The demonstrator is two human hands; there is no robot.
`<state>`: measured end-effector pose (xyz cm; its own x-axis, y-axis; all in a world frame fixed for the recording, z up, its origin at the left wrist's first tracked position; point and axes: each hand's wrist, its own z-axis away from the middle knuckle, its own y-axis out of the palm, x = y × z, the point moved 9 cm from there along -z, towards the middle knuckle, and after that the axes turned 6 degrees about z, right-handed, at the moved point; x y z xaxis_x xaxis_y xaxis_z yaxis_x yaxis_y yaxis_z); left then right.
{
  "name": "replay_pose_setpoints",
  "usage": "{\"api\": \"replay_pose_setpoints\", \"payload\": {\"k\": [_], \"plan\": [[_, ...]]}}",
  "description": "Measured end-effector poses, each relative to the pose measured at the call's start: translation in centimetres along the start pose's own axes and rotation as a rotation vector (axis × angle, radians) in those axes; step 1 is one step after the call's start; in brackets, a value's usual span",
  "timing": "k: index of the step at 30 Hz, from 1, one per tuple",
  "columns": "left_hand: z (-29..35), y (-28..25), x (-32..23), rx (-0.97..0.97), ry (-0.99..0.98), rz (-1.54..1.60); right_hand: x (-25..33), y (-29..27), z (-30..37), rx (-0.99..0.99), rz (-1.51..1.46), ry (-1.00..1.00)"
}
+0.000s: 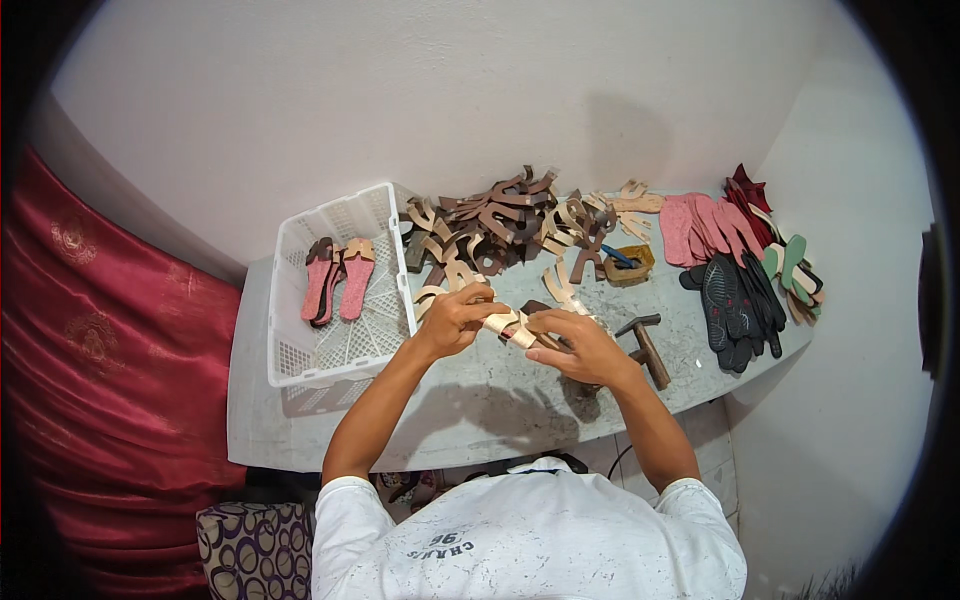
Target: The person is assembling footwear by attaching leather upper components to a sole and shaping them with a hammer.
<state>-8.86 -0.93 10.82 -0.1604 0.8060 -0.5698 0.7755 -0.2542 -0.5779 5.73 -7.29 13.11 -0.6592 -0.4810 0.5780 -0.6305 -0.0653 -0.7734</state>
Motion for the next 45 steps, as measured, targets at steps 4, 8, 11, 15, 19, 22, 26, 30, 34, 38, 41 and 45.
{"api": "replay_pose_setpoints", "payload": {"k": [4,8,11,15,19,22,26,30,34,38,41,45], "plan": [[-0.2,0.2,-1.4,-0.020,0.086,-0.022,-2.0,0.0,0.4,-0.045,-0.324,0.037],[-1.1,0.8,-3.0,-0.057,0.147,-0.047,-5.1,1.9,1.0,0.037,-0.813,0.205],[-1.2,1.3,-3.8,-0.051,0.190,-0.059,-5.9,3.0,1.4,0.104,-1.088,0.302],[-1.8,1.8,-4.6,-0.049,0.260,-0.094,-7.1,4.1,2.0,0.108,-1.221,0.365],[-1.9,2.6,-5.1,-0.006,0.294,-0.162,-7.1,3.6,2.0,0.093,-1.107,0.306],[-1.9,2.6,-4.6,0.009,0.264,-0.160,-6.6,3.1,2.0,0.114,-0.930,0.247],[-1.8,2.6,-4.3,0.017,0.235,-0.183,-5.6,3.1,2.1,0.141,-1.031,0.312],[-2.1,3.2,-4.3,0.045,0.211,-0.170,-6.8,3.4,2.1,0.137,-0.984,0.261],[-2.4,3.4,-4.0,0.108,0.140,-0.114,-7.2,3.2,2.2,0.120,-0.989,0.295],[-2.6,3.4,-3.6,0.125,0.059,-0.025,-7.5,3.0,2.0,0.091,-0.962,0.282],[-2.6,3.3,-2.8,0.130,-0.056,0.132,-7.5,2.8,1.9,0.067,-0.980,0.282],[-1.9,1.8,1.2,-0.036,-0.479,0.379,-7.9,3.0,1.9,0.050,-1.057,0.278]]}}
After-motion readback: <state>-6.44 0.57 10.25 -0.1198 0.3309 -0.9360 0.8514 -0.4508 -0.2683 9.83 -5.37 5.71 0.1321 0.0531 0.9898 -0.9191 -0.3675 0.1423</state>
